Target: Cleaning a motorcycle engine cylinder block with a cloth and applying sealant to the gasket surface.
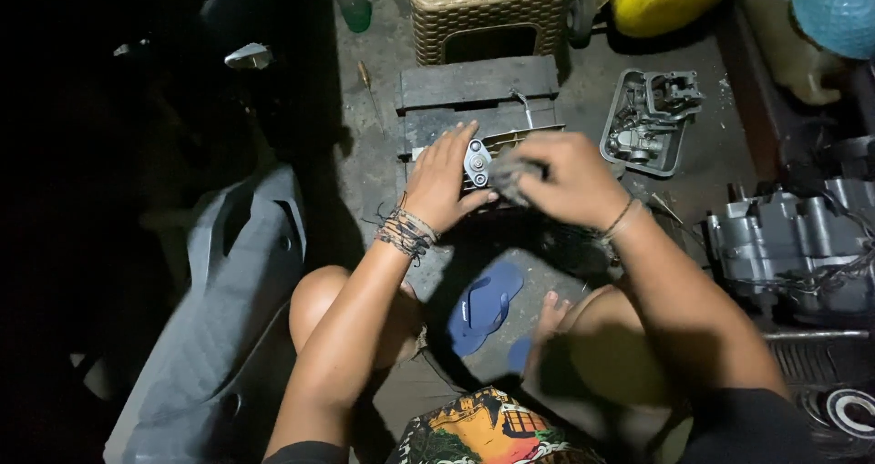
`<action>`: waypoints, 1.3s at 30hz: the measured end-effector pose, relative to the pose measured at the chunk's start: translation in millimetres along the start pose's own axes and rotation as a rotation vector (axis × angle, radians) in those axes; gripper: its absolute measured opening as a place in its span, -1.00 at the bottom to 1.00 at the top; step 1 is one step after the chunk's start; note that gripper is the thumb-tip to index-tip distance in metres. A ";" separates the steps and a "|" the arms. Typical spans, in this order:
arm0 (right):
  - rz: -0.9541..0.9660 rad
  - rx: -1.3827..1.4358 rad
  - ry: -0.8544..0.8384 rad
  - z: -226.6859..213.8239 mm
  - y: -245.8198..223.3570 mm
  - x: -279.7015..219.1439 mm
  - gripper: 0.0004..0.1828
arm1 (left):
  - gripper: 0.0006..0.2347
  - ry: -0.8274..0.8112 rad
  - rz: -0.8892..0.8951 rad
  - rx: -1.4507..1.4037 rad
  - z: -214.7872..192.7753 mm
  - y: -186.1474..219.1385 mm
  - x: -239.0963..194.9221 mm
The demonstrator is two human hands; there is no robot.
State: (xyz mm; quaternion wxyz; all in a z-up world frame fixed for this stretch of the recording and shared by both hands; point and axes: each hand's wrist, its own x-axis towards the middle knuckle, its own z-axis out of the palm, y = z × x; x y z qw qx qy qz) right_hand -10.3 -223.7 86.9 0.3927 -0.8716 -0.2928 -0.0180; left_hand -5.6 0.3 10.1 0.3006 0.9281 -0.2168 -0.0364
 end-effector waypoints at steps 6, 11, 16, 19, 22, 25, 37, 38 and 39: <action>0.217 0.248 0.340 -3.8 19.2 0.9 -0.76 | 0.01 0.046 0.029 -0.139 -51.0 35.1 -7.8; 0.288 0.493 0.408 13.1 8.0 9.7 -0.78 | -0.25 0.345 0.327 -0.287 -37.4 28.2 -8.9; 0.119 0.572 0.206 25.4 -8.6 10.1 -0.76 | -0.59 0.520 0.341 -0.389 -30.0 24.4 -6.7; -0.049 0.284 0.137 13.6 5.2 10.8 -0.79 | -0.78 0.673 0.249 -0.351 -40.9 6.6 -4.5; -0.113 -0.400 0.192 10.6 38.0 12.7 -0.62 | -0.80 0.678 0.178 -0.314 -47.2 2.5 -8.8; -0.077 -0.560 0.130 18.9 48.7 17.9 -0.52 | -0.75 0.573 0.189 -0.264 -34.2 1.4 -6.3; -0.125 -0.499 0.237 40.0 83.9 15.2 -0.75 | -0.75 0.513 0.462 0.394 -8.0 -12.7 -22.6; -0.119 -0.511 0.266 42.5 85.2 14.7 -0.74 | -0.73 0.528 0.467 0.405 -6.3 -14.1 -22.3; -0.112 -0.523 0.293 45.0 86.6 13.6 -0.73 | -0.69 0.543 0.473 0.413 -4.1 -15.3 -22.0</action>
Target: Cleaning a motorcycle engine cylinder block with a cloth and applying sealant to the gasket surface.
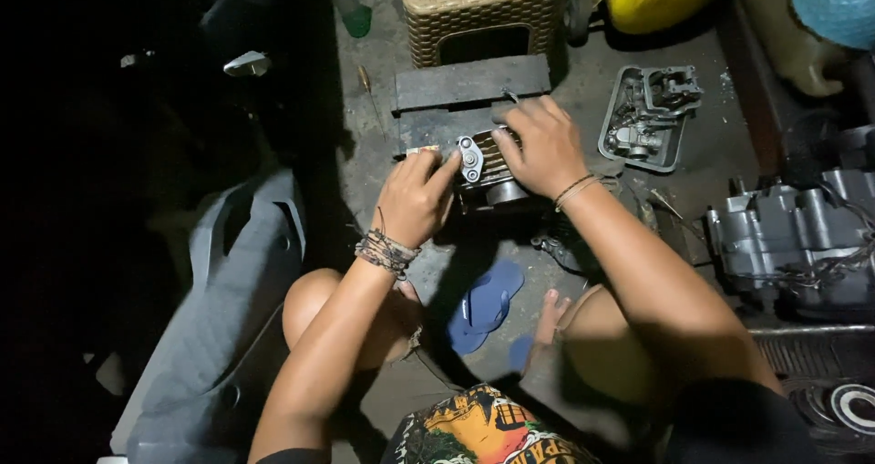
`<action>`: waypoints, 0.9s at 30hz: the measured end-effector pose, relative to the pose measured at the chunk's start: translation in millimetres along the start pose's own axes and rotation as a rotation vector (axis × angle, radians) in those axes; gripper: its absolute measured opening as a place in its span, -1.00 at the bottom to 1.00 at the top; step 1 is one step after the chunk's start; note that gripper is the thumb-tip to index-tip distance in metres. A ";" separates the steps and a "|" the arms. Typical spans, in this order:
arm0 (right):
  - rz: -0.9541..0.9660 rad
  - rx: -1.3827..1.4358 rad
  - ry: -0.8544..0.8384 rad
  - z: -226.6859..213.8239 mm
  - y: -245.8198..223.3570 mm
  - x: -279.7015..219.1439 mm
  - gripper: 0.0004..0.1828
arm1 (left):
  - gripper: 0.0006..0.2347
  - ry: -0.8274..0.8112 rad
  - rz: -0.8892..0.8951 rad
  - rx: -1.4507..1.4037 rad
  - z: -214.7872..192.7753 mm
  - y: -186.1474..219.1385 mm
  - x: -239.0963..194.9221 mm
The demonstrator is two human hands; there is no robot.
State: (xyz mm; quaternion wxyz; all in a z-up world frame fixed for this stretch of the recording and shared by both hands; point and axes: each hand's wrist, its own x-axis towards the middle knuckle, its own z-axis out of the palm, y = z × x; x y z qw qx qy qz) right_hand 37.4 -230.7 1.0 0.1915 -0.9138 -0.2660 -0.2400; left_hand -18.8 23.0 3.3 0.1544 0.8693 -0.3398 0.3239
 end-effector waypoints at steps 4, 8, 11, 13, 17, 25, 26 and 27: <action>0.003 -0.024 0.002 -0.9 -2.0 2.9 -0.76 | -0.65 -0.035 -0.113 0.006 -3.6 7.5 15.9; -0.011 -0.071 0.004 -2.4 -6.0 5.6 -0.69 | -0.67 -0.112 -0.134 0.047 -11.1 7.5 20.2; -0.012 -0.074 0.009 -2.9 -6.0 7.4 -0.68 | -0.68 -0.181 -0.138 0.005 -4.7 -5.2 20.8; -0.022 -0.070 0.011 -3.4 -5.3 6.9 -0.69 | -0.68 -0.212 -0.140 -0.042 -4.0 -12.5 23.8; -0.015 -0.060 -0.013 -4.4 -4.6 7.1 -0.71 | -0.70 -0.296 -0.177 -0.257 -14.4 -22.6 42.4; 0.003 -0.065 0.001 -3.6 -6.8 6.1 -0.69 | -0.80 -0.444 -0.276 -0.410 0.4 -39.9 87.5; -0.001 -0.074 -0.004 -5.3 -8.3 7.1 -0.70 | -0.79 -0.495 -0.296 -0.356 1.8 -40.5 91.0; -0.006 -0.083 -0.010 -7.2 -10.4 8.0 -0.71 | -0.78 -0.545 -0.316 -0.303 2.7 -41.2 94.2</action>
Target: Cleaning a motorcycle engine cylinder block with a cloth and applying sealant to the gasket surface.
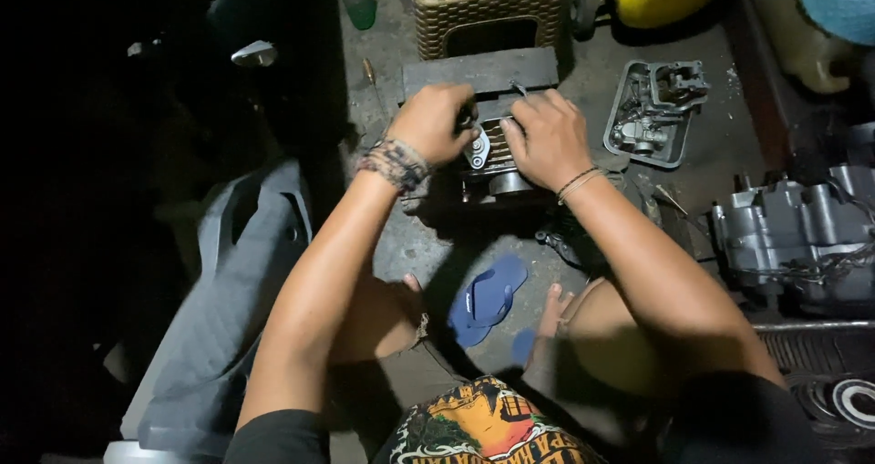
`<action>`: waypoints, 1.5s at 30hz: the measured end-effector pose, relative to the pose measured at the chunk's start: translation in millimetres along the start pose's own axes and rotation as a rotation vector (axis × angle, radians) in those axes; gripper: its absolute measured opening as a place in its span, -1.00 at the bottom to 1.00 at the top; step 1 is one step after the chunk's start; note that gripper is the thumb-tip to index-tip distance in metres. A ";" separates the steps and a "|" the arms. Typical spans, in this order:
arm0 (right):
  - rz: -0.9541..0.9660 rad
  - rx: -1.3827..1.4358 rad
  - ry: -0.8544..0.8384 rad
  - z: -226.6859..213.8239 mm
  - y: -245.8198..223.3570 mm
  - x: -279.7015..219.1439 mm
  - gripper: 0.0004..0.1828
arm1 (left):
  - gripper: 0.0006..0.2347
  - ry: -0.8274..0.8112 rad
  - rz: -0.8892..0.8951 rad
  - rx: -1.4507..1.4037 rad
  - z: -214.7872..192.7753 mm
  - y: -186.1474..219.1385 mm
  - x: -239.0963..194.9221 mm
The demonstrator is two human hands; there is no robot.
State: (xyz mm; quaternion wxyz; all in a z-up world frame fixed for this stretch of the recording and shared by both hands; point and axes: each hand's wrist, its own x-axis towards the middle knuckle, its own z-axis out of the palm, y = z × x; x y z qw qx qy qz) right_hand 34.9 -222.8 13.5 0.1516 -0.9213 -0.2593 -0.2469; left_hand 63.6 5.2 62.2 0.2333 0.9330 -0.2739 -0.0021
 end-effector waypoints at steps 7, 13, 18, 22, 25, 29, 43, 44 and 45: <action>0.007 -0.006 0.007 4.0 5.9 -0.5 -0.69 | -0.73 0.059 -0.167 -0.181 4.6 -9.0 -0.9; -0.003 0.046 -0.010 9.8 8.3 -2.4 -0.69 | -0.83 0.133 -0.075 -0.769 3.0 -22.5 -23.3; 0.008 -0.009 0.005 7.0 3.8 -3.4 -0.69 | -0.60 -0.014 -0.026 -0.382 -8.3 10.6 -5.8; 0.004 0.033 0.011 8.2 5.6 -3.8 -0.68 | -0.71 -0.064 0.005 -0.126 5.9 -1.8 10.9; 0.003 0.014 0.003 5.9 3.8 -2.2 -0.68 | -0.77 0.120 -0.149 0.093 20.6 -16.3 2.0; 0.021 0.015 -0.006 9.2 7.9 -2.6 -0.68 | -0.73 0.434 -0.299 -0.457 33.1 -27.0 -30.0; -0.052 0.054 0.004 11.8 6.9 -4.0 -0.68 | -0.80 0.756 -0.156 -0.323 76.0 57.0 -108.2; -0.051 0.061 0.009 11.8 6.0 -3.7 -0.68 | -0.81 0.737 -0.132 -0.268 70.7 63.7 -113.0; -0.047 0.061 0.015 9.8 7.3 -4.0 -0.68 | -0.82 0.717 -0.102 -0.218 66.0 71.3 -115.7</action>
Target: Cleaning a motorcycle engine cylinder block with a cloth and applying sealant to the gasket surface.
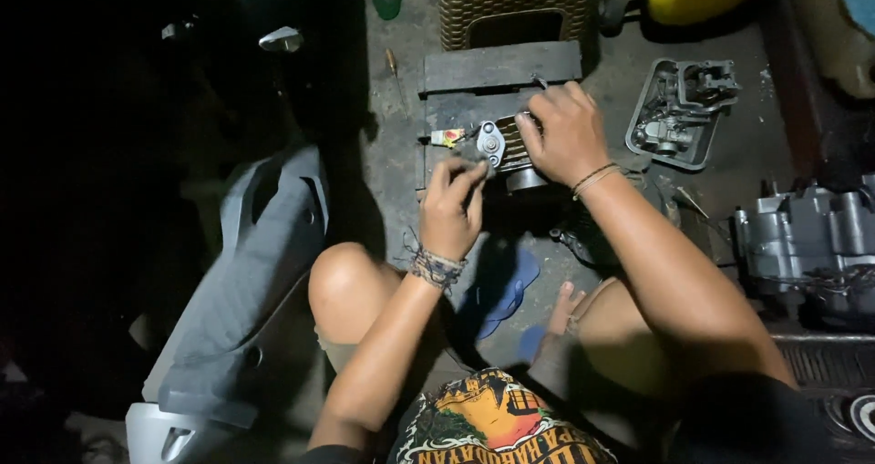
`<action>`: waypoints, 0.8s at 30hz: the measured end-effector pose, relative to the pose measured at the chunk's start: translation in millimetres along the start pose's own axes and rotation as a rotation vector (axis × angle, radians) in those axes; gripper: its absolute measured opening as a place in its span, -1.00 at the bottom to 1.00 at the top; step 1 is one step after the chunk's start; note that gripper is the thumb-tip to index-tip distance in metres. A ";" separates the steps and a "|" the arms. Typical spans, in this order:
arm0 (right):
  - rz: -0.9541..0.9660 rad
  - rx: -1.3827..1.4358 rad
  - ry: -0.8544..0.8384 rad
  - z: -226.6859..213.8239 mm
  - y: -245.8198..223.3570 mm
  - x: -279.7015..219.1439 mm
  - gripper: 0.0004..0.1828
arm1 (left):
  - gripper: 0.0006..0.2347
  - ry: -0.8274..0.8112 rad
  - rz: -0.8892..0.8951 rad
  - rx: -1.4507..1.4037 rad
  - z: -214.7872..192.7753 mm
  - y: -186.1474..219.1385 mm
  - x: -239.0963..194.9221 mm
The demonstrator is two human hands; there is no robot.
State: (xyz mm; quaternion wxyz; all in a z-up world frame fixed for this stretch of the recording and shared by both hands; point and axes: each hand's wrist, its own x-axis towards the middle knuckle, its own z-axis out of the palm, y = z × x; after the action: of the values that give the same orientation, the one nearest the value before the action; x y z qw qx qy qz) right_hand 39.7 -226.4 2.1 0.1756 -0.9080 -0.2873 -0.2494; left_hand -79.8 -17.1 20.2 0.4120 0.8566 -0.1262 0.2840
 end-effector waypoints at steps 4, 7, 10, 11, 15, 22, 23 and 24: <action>0.029 -0.019 0.019 2.8 0.3 0.1 -0.68 | -0.86 0.031 0.008 -0.005 8.5 -11.8 -0.9; 0.040 -0.006 0.028 3.1 -0.3 -2.0 -0.66 | -0.78 0.151 0.003 -0.019 13.2 -10.0 11.3; 0.048 -0.006 0.047 -0.1 -2.7 0.6 -0.67 | -0.70 0.097 0.071 0.079 26.0 -14.9 10.3; 0.052 -0.001 0.043 -1.9 -4.0 1.9 -0.66 | -0.73 0.085 0.126 0.141 29.0 -18.5 5.7; 0.049 0.012 0.008 -9.9 -7.9 5.0 -0.70 | -0.79 -0.137 0.262 0.137 24.2 -0.5 -17.9; 0.024 0.028 0.031 -1.2 2.3 1.4 -0.68 | -0.82 -0.162 0.151 0.049 29.7 -11.1 -27.9; 0.029 0.037 0.031 0.8 3.7 1.0 -0.67 | -0.80 -0.074 0.138 0.051 23.0 -9.3 -16.3; 0.035 0.044 0.032 2.7 4.8 -0.1 -0.66 | -0.78 0.012 0.128 0.051 16.2 -7.6 -5.0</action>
State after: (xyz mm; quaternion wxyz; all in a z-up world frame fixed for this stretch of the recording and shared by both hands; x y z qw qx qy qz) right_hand 43.5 -229.0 -1.0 0.2044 -0.9046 -0.2739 -0.2546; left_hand -74.1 -25.0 4.4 0.3719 0.8552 -0.1708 0.3180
